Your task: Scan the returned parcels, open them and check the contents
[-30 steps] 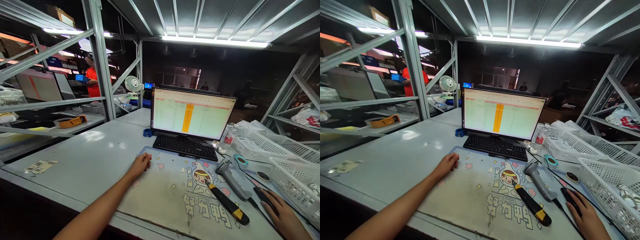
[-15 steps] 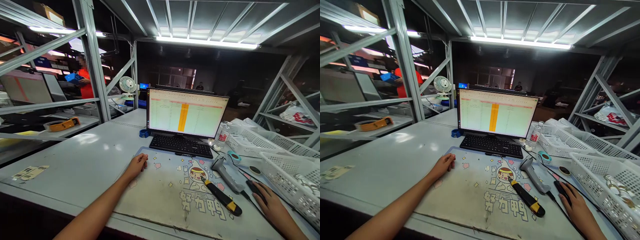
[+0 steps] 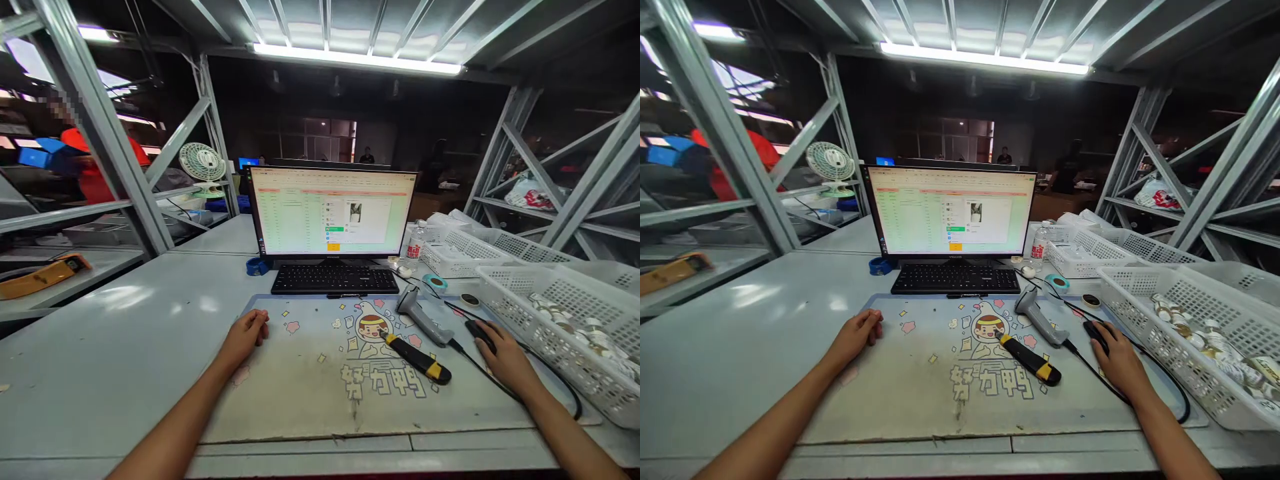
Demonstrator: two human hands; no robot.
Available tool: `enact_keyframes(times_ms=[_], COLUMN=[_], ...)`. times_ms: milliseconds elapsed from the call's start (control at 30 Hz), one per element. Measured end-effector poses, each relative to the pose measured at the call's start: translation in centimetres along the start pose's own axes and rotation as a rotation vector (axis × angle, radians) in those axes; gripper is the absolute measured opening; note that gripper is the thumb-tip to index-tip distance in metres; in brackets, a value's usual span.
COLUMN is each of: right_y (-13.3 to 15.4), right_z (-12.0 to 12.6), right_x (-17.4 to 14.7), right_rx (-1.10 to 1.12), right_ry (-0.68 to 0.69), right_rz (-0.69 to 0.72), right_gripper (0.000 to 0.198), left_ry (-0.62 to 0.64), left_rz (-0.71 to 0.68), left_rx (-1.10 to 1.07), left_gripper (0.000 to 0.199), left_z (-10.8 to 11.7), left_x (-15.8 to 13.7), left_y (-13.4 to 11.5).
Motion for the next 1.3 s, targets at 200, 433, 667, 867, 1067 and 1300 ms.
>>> enact_keyframes(times_ms=[200, 433, 667, 867, 1067, 1300], right_y=[0.7, 0.2, 0.2, 0.6, 0.4, 0.6], right_z=[0.6, -0.6, -0.5, -0.4, -0.2, -0.1], right_x=[0.0, -0.1, 0.0, 0.1, 0.1, 0.1], right_rx=[-0.017, -0.101, -0.076, -0.060, -0.028, 0.070], right_ry=[-0.002, 0.058, 0.054, 0.054, 0.074, 0.045], right_rz=[0.002, -0.004, 0.005, 0.037, -0.021, 0.003], right_gripper=[0.058, 0.061, 0.057, 0.056, 0.055, 0.054], left_ry=[0.007, 0.016, 0.012, 0.023, 0.034, 0.045], left_rz=[0.007, -0.006, -0.027, -0.020, 0.010, 0.028], left_rx=[0.025, 0.038, 0.049, 0.057, 0.067, 0.063], left_gripper=[0.073, 0.073, 0.073, 0.075, 0.073, 0.073], left_z=[0.0, -0.1, 0.0, -0.1, -0.1, -0.2], left_x=[0.2, 0.5, 0.5, 0.5, 0.1, 0.3], left_y=[0.4, 1.0, 1.1, 0.9, 0.6, 1.0])
Point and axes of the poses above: each hand's wrist, its own x-axis towards the middle knuckle, its own z-axis out of the back of the hand, y = z × x, the point moved 7 cm from there along x, towards the middle knuckle, and after that the axes turned 14 degrees about -y, right-handed, at the moved point
